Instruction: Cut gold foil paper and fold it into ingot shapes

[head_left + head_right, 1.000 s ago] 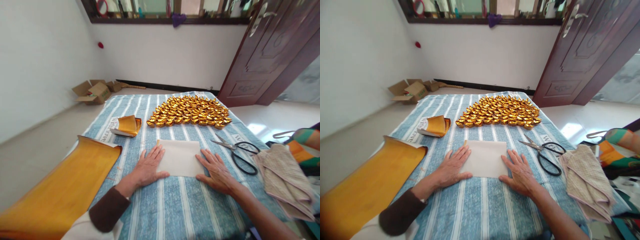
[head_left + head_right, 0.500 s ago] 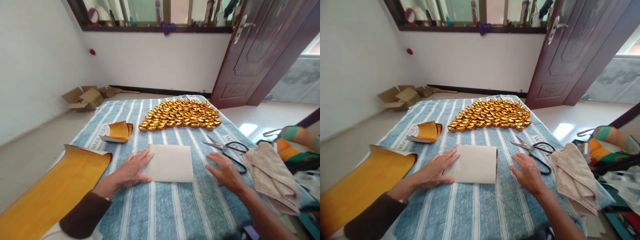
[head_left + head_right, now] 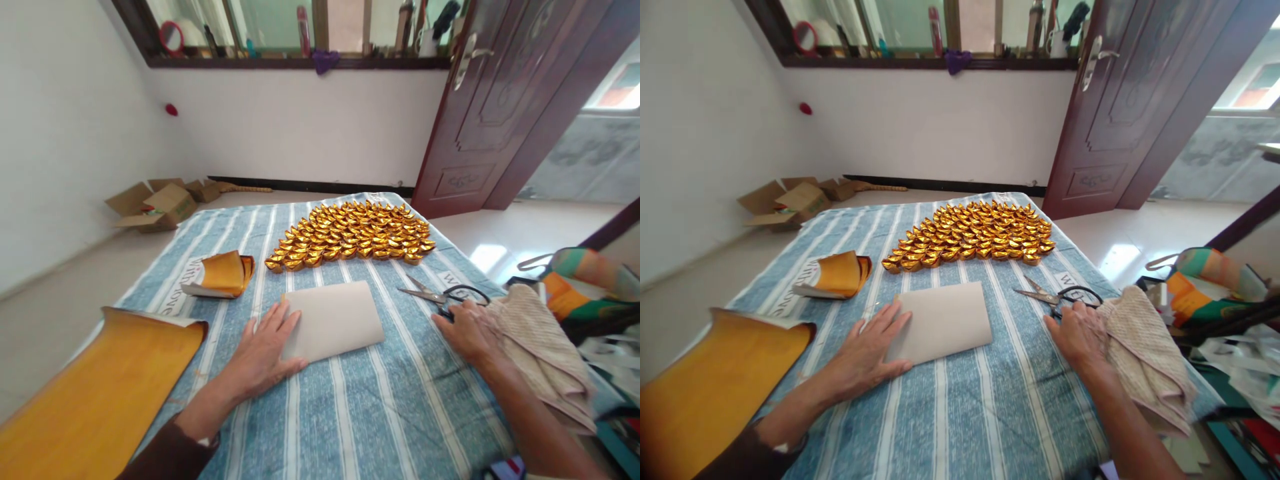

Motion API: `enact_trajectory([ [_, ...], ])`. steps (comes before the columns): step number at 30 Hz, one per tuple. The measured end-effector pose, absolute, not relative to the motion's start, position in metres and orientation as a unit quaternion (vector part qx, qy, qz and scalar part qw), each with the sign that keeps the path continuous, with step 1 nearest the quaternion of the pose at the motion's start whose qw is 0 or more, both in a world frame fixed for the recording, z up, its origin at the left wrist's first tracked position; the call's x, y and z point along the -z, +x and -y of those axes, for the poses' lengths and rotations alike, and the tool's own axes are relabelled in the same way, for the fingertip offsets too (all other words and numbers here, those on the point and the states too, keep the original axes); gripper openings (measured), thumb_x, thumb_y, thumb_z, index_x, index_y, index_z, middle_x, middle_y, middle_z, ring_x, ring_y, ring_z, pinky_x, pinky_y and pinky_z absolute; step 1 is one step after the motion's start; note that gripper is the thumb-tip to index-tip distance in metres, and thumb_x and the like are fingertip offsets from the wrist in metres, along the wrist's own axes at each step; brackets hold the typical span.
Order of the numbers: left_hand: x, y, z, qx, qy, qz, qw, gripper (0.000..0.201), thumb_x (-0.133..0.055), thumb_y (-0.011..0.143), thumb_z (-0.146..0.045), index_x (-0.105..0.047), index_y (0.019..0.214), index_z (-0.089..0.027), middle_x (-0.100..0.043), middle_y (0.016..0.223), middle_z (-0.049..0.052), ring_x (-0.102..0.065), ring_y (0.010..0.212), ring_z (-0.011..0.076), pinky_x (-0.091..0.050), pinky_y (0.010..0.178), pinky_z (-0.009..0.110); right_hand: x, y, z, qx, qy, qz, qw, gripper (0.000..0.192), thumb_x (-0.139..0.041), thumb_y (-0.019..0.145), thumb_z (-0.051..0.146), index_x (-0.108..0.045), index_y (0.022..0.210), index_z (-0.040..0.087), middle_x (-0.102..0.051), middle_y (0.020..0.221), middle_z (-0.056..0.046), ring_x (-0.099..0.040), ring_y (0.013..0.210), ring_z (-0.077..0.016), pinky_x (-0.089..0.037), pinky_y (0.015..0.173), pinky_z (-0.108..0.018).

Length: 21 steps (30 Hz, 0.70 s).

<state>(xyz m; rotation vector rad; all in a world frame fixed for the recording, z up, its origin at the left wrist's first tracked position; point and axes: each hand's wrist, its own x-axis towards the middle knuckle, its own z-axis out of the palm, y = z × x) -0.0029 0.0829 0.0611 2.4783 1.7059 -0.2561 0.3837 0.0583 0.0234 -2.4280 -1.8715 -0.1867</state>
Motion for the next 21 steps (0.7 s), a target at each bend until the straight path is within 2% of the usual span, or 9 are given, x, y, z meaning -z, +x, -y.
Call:
enact_trajectory([
  [5, -0.065, -0.001, -0.088, 0.053, 0.841, -0.538, 0.020, 0.073, -0.062, 0.079, -0.047, -0.039, 0.143, -0.018, -0.024, 0.155, 0.017, -0.024, 0.141, 0.0364, -0.023, 0.109, 0.060, -0.024, 0.386, -0.060, 0.031, -0.777, 0.621, 0.096, 0.021, -0.052, 0.078, 0.032, -0.061, 0.065, 0.019, -0.063, 0.078, -0.009, -0.059, 0.076, -0.0240, -0.039, 0.068, -0.035],
  [10, -0.062, -0.004, -0.088, 0.060, 0.847, -0.528, 0.021, 0.073, -0.061, 0.079, -0.044, -0.038, 0.143, -0.018, -0.025, 0.154, 0.016, -0.024, 0.141, 0.0357, -0.024, 0.109, 0.062, -0.024, 0.396, -0.044, -0.104, -0.698, 0.685, 0.182, 0.012, -0.055, 0.073, 0.031, -0.052, 0.065, 0.021, -0.057, 0.064, 0.000, -0.054, 0.062, -0.0164, -0.038, 0.061, -0.029],
  [14, -0.066, 0.000, -0.086, 0.066, 0.846, -0.528, 0.028, 0.072, -0.061, 0.079, -0.043, -0.038, 0.142, -0.016, -0.026, 0.154, 0.018, -0.022, 0.142, 0.0359, -0.024, 0.109, 0.062, -0.027, 0.395, -0.031, -0.158, -0.632, 0.733, 0.196, 0.008, -0.054, 0.073, 0.025, -0.049, 0.068, 0.022, -0.054, 0.066, 0.002, -0.053, 0.062, -0.0144, -0.039, 0.061, -0.027],
  [21, -0.073, 0.008, -0.090, 0.084, 0.846, -0.525, 0.039, 0.073, -0.060, 0.079, -0.041, -0.037, 0.143, -0.013, -0.025, 0.154, 0.018, -0.019, 0.143, 0.0358, -0.023, 0.109, 0.062, -0.030, 0.378, -0.032, -0.132, -0.558, 0.793, 0.205, 0.009, -0.053, 0.073, 0.018, -0.047, 0.068, 0.021, -0.052, 0.073, 0.000, -0.051, 0.068, -0.0142, -0.041, 0.064, -0.027],
])
